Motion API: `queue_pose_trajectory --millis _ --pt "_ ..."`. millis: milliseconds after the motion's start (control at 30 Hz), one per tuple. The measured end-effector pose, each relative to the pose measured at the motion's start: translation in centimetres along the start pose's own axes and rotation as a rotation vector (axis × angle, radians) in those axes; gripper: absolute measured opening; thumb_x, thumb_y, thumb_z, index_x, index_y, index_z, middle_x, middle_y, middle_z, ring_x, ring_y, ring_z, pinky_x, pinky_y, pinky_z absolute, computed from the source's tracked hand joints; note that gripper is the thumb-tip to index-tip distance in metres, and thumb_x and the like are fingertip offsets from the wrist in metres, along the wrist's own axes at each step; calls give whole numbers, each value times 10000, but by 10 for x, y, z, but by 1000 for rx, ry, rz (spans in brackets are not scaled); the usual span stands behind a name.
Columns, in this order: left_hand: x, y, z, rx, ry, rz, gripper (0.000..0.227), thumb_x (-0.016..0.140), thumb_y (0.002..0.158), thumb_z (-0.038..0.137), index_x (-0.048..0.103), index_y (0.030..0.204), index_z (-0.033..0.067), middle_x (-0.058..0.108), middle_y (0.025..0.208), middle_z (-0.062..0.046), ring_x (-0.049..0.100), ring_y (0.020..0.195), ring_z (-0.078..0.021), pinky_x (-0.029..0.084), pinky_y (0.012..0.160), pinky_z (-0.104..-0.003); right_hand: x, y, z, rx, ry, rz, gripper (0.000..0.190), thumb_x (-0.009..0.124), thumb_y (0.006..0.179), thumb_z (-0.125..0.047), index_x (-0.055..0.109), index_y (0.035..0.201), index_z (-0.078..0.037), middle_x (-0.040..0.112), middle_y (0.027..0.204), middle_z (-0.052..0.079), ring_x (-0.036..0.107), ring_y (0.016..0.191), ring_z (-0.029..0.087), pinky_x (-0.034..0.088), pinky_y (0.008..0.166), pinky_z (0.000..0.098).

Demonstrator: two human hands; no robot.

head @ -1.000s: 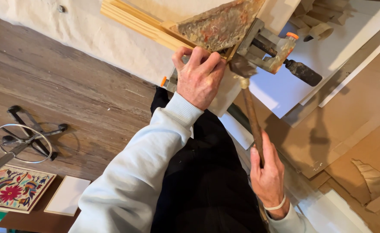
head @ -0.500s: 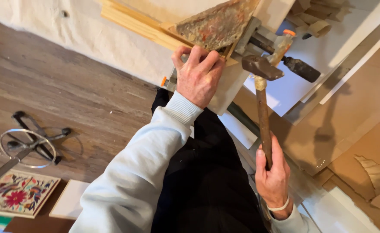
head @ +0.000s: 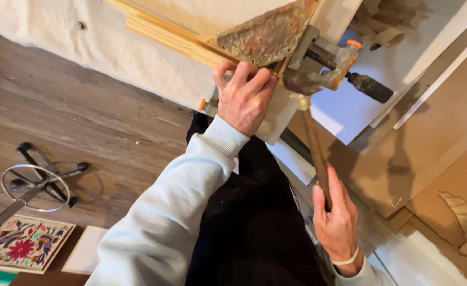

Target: The person clamps a wooden picture frame corner in a corner clamp on the work table, tightening the clamp screw by hand, tapping the frame joint with a hammer, and repositioning the frame and clamp to secure the mitered corner.

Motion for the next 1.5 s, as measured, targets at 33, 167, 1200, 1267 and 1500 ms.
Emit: queue_pose_trajectory --millis 33,167,1200,1267,1500 --pt "-1 -1 0 2 5 -9 116 694 909 164 716 1012 114 569 1007 43 551 1066 -191 323 1044 -507 -1 -2 -1 -44 5 25 453 601 1026 -108 517 1457 4 678 1197 237 702 1020 376 554 834 415" --pt "0 -3 3 10 14 -13 124 697 905 168 711 1014 112 567 1008 43 549 1069 -192 322 1053 -505 3 -1 1 8 -13 30 465 623 1015 -100 526 1456 9 682 1171 237 699 989 363 550 828 411" --pt "-6 31 -30 -71 83 -185 1246 979 622 352 287 1646 194 254 1663 -174 351 1440 -403 255 1213 -632 4 -13 14 172 244 74 474 580 1038 -156 503 1488 -27 681 942 103 646 656 188 538 638 304" --pt "-5 31 -31 -66 83 -169 1229 975 645 341 281 1650 201 259 1658 -172 341 1438 -408 255 1217 -634 9 0 10 65 110 42 384 555 1060 -126 531 1427 -18 682 988 146 692 833 251 547 762 356" --pt "-2 31 -29 -89 82 -160 1221 963 637 316 276 1641 213 270 1641 -178 339 1432 -428 245 1215 -644 3 -1 8 -98 25 33 406 559 1062 -125 512 1449 -14 705 1185 212 688 1037 419 554 818 404"
Point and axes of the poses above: each hand's wrist, its own y-axis towards the middle knuckle, its own x-axis out of the palm, z = x × y, the point moved 1 cm from there along y, towards the middle knuckle
